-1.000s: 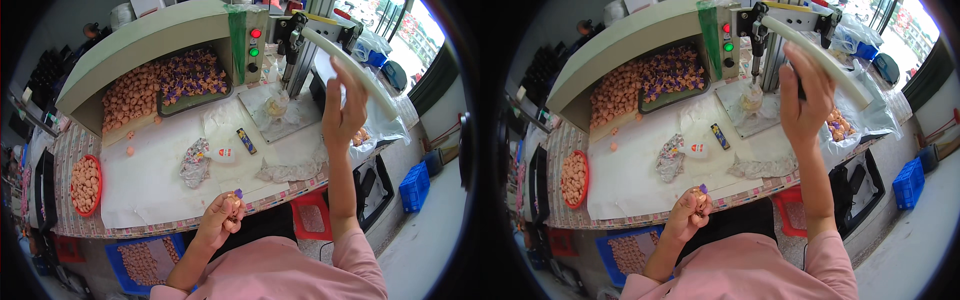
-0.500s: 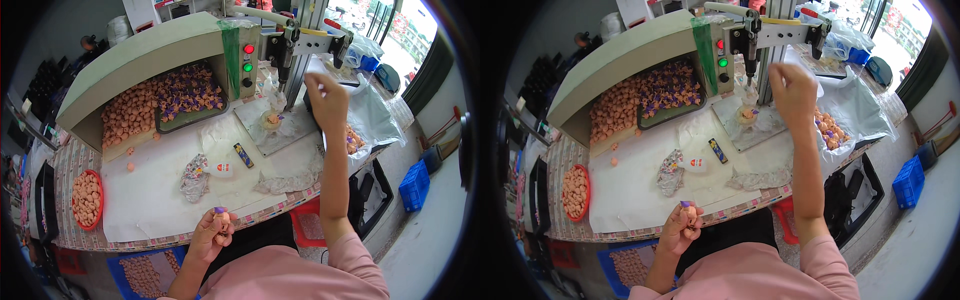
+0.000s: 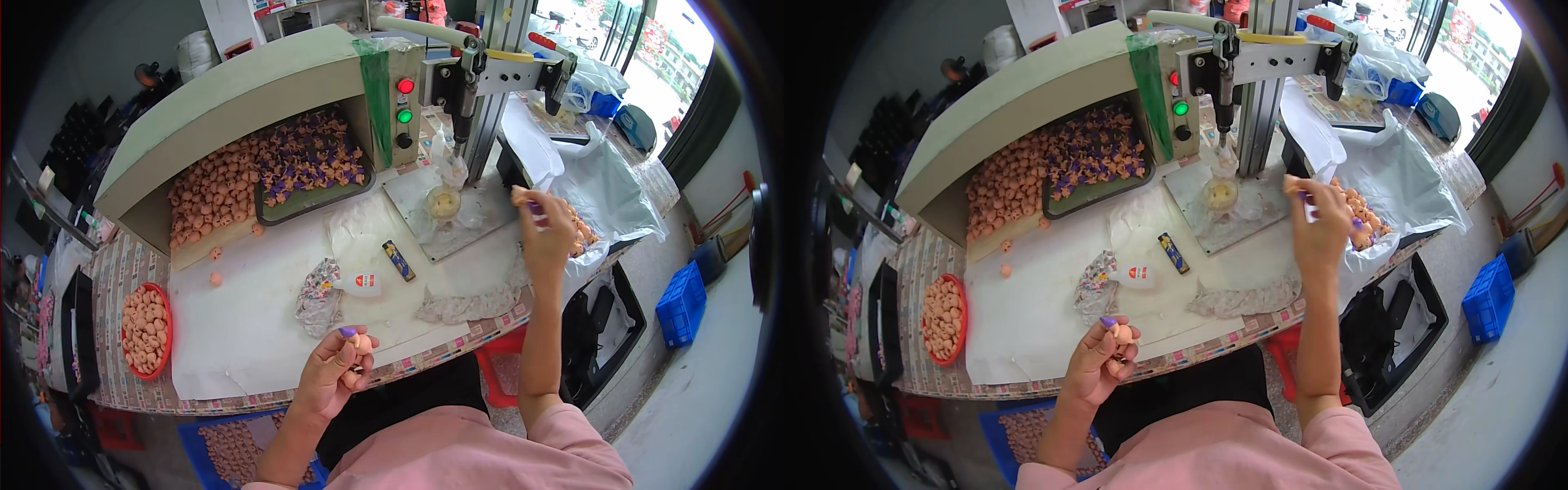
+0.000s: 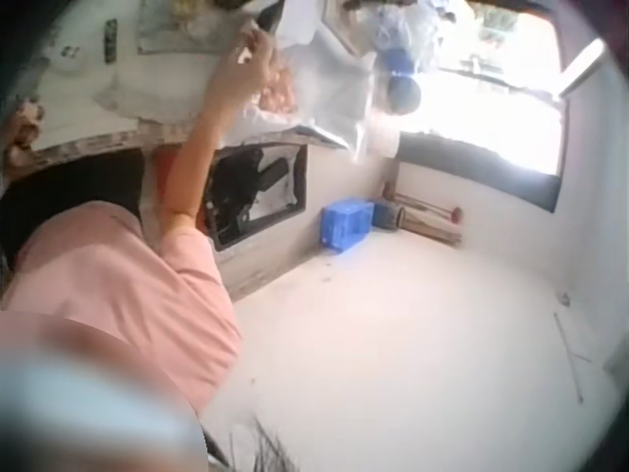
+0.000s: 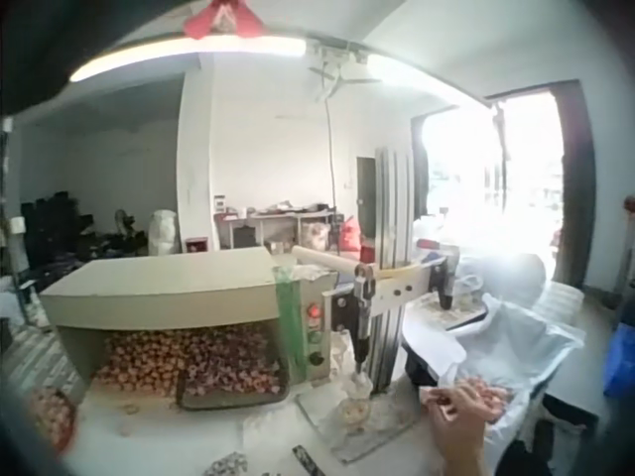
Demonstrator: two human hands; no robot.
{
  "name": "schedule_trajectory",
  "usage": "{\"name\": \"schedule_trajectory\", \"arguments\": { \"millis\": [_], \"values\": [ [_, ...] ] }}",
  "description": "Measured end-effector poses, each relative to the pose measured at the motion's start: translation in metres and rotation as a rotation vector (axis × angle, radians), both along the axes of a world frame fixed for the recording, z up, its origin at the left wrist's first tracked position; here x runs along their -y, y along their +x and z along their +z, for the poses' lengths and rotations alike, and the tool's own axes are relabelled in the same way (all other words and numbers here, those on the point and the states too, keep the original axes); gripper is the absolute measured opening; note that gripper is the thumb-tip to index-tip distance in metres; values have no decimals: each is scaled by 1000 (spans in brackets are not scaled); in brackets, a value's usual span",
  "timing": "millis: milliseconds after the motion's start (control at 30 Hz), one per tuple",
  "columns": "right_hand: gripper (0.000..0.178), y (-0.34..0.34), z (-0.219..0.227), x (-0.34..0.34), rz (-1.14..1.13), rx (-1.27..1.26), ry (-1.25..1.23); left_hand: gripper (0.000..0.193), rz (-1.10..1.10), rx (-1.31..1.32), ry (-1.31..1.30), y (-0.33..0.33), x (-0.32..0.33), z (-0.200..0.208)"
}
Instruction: Manually assemble and inspect small plastic toy head components using a press jig at a factory workbench.
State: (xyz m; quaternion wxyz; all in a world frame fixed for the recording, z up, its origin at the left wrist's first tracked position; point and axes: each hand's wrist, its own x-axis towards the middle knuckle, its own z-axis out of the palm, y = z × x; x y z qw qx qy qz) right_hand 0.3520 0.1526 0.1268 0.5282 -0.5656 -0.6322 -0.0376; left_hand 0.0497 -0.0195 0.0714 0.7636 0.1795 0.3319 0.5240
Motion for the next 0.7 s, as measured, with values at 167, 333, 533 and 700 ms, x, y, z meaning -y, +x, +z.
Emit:
{"name": "schedule_trajectory", "arguments": {
  "millis": [167, 333, 533, 700],
  "values": [
    [16, 91, 6, -2, -265, 49, -124, 33, -81, -125, 121, 14, -48, 9],
    [16, 75, 20, 24, -107, -53, -72, 30, -182, -557, 170, 59, -138, 18],
    [13, 37, 23, 54, 284, 36, -136, 22, -15, -735, 230, 115, -230, -2],
    [12, 32, 20, 72, 447, 4, -265, 25, 240, -983, 486, 157, -255, -17]
  ]
}}
